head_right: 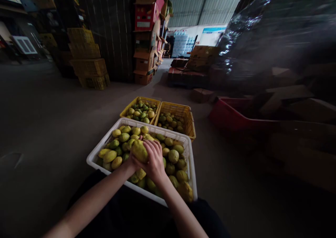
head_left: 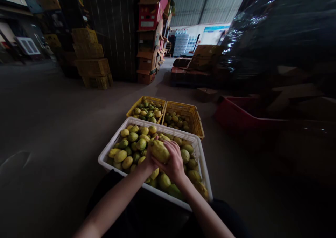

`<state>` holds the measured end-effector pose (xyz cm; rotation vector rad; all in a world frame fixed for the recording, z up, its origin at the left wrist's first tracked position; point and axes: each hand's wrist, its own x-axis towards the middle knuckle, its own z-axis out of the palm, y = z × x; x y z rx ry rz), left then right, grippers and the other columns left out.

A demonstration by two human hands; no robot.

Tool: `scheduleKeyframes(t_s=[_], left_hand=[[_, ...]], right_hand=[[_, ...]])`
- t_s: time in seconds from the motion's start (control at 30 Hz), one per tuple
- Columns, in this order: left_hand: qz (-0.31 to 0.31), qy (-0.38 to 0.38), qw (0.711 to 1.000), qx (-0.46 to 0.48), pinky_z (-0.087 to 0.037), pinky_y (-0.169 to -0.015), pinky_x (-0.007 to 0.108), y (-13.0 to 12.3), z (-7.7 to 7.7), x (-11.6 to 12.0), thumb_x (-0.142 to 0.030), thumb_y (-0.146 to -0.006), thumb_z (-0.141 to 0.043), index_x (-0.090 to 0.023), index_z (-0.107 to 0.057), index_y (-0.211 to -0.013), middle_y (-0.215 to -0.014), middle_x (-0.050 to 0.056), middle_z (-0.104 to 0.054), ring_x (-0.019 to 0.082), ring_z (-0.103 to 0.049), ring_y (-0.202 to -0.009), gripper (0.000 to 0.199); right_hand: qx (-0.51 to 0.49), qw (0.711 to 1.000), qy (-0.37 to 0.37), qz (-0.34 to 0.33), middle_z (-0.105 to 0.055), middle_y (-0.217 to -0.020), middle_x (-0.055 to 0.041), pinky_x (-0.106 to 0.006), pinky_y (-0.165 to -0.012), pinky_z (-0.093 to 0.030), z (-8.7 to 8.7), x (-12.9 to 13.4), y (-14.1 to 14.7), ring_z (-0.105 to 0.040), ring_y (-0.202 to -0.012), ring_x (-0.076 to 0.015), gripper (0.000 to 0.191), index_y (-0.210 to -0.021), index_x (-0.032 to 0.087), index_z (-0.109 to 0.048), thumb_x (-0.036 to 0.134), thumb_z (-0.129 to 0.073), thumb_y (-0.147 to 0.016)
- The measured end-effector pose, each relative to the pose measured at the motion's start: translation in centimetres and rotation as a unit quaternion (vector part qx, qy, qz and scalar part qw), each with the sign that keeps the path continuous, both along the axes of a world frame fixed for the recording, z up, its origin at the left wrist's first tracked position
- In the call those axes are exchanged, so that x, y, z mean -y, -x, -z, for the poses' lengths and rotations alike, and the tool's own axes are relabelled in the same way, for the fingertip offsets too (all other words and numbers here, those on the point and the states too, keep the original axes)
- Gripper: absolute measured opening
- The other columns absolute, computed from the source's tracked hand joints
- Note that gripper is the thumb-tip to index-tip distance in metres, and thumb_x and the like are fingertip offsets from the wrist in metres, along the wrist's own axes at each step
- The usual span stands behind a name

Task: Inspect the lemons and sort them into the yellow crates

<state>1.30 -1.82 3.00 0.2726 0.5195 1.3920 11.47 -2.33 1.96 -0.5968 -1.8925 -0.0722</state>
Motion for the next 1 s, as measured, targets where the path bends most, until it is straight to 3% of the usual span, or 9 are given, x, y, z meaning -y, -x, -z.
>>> scheduleKeyframes(t_s=[0.13, 0.27, 0.37, 0.47, 0.57, 0.73, 0.83, 0.93, 1.0], left_hand=[[0.034, 0.045, 0.998, 0.009, -0.053, -0.091, 0.043, 0.4, -0.7, -0.7, -0.039, -0.094, -0.050, -0.020, -0.069, -0.080, -0.082, 0.007, -0.074, 0.030, -0.068, -0.103, 0.030], [0.033, 0.056, 0.996, 0.057, -0.054, -0.091, 0.041, 1.1, -0.7, -1.4, -0.039, -0.099, -0.041, -0.018, -0.069, -0.090, -0.081, 0.007, -0.073, 0.026, -0.070, -0.098, 0.036], [0.017, 0.086, 0.993, 0.081, -0.055, -0.090, 0.043, 1.6, -0.5, -1.8, -0.044, -0.098, -0.041, -0.019, -0.068, -0.096, -0.079, 0.006, -0.072, 0.025, -0.070, -0.091, 0.036], [-0.015, 0.105, 0.988, 0.111, -0.056, -0.090, 0.044, 2.2, -0.4, -1.9, -0.042, -0.098, -0.038, -0.022, -0.067, -0.098, -0.077, 0.006, -0.071, 0.023, -0.070, -0.081, 0.035], [-0.037, 0.103, 0.987, 0.121, -0.056, -0.089, 0.042, 2.8, -0.7, -1.7, -0.039, -0.097, -0.035, -0.021, -0.066, -0.098, -0.078, 0.005, -0.070, 0.020, -0.069, -0.075, 0.036], [-0.068, 0.118, 0.988, 0.072, -0.054, -0.092, 0.040, 3.1, -1.2, -1.1, -0.042, -0.094, -0.039, -0.020, -0.066, -0.096, -0.077, 0.004, -0.071, 0.020, -0.069, -0.077, 0.035], [-0.073, 0.115, 0.990, 0.032, -0.050, -0.098, 0.039, 2.9, -1.2, -1.0, -0.040, -0.091, -0.045, -0.020, -0.067, -0.095, -0.081, 0.005, -0.072, 0.024, -0.069, -0.098, 0.030], [-0.069, 0.080, 0.994, -0.015, -0.048, -0.100, 0.037, 2.7, -0.8, -0.9, -0.042, -0.087, -0.049, -0.019, -0.067, -0.089, -0.082, 0.007, -0.072, 0.027, -0.063, -0.112, 0.030], [-0.064, 0.035, 0.996, -0.047, -0.047, -0.100, 0.037, 2.7, -0.4, -0.8, -0.043, -0.085, -0.050, -0.019, -0.067, -0.083, -0.083, 0.008, -0.072, 0.028, -0.062, -0.113, 0.030]], right_hand=[[-0.116, 0.989, 0.081, 0.046, -0.067, -0.114, -0.0107, -0.047, -0.085, -0.057, 0.4, -0.3, -0.3, -0.067, -0.101, -0.0299, 0.068, -0.133, 0.026, -0.043, 0.033, -0.078, -0.074], [-0.204, 0.959, 0.183, 0.074, -0.066, -0.108, -0.0086, -0.044, -0.081, -0.057, 0.4, -0.4, -0.2, -0.067, -0.097, -0.0271, 0.060, -0.119, 0.023, -0.049, 0.040, -0.080, -0.070], [-0.254, 0.925, 0.276, 0.060, -0.067, -0.104, -0.0073, -0.041, -0.080, -0.057, -0.2, -0.6, 0.1, -0.067, -0.095, -0.0254, 0.058, -0.113, 0.023, -0.050, 0.042, -0.081, -0.068], [-0.320, 0.873, 0.367, 0.035, -0.068, -0.097, -0.0051, -0.039, -0.078, -0.056, -0.9, -0.9, 0.3, -0.067, -0.088, -0.0234, 0.053, -0.106, 0.024, -0.051, 0.046, -0.080, -0.067], [-0.371, 0.829, 0.417, 0.041, -0.068, -0.090, -0.0031, -0.037, -0.075, -0.056, -1.5, -1.1, 0.3, -0.066, -0.083, -0.0218, 0.046, -0.102, 0.024, -0.053, 0.051, -0.075, -0.071], [-0.375, 0.824, 0.424, 0.027, -0.067, -0.087, -0.0016, -0.035, -0.075, -0.054, -1.7, -1.3, 0.3, -0.064, -0.083, -0.0208, 0.043, -0.095, 0.024, -0.054, 0.051, -0.075, -0.069], [-0.353, 0.815, 0.459, -0.003, -0.066, -0.084, -0.0003, -0.033, -0.073, -0.052, -1.5, -1.2, 0.8, -0.061, -0.079, -0.0199, 0.037, -0.089, 0.024, -0.057, 0.052, -0.072, -0.070], [-0.351, 0.809, 0.471, -0.022, -0.065, -0.080, -0.0004, -0.033, -0.071, -0.051, -1.3, -1.1, 1.0, -0.059, -0.077, -0.0200, 0.031, -0.083, 0.024, -0.061, 0.054, -0.065, -0.076], [-0.356, 0.820, 0.447, -0.036, -0.066, -0.081, -0.0020, -0.035, -0.073, -0.051, -1.1, -1.1, 0.8, -0.060, -0.079, -0.0215, 0.029, -0.080, 0.024, -0.064, 0.053, -0.058, -0.081]])
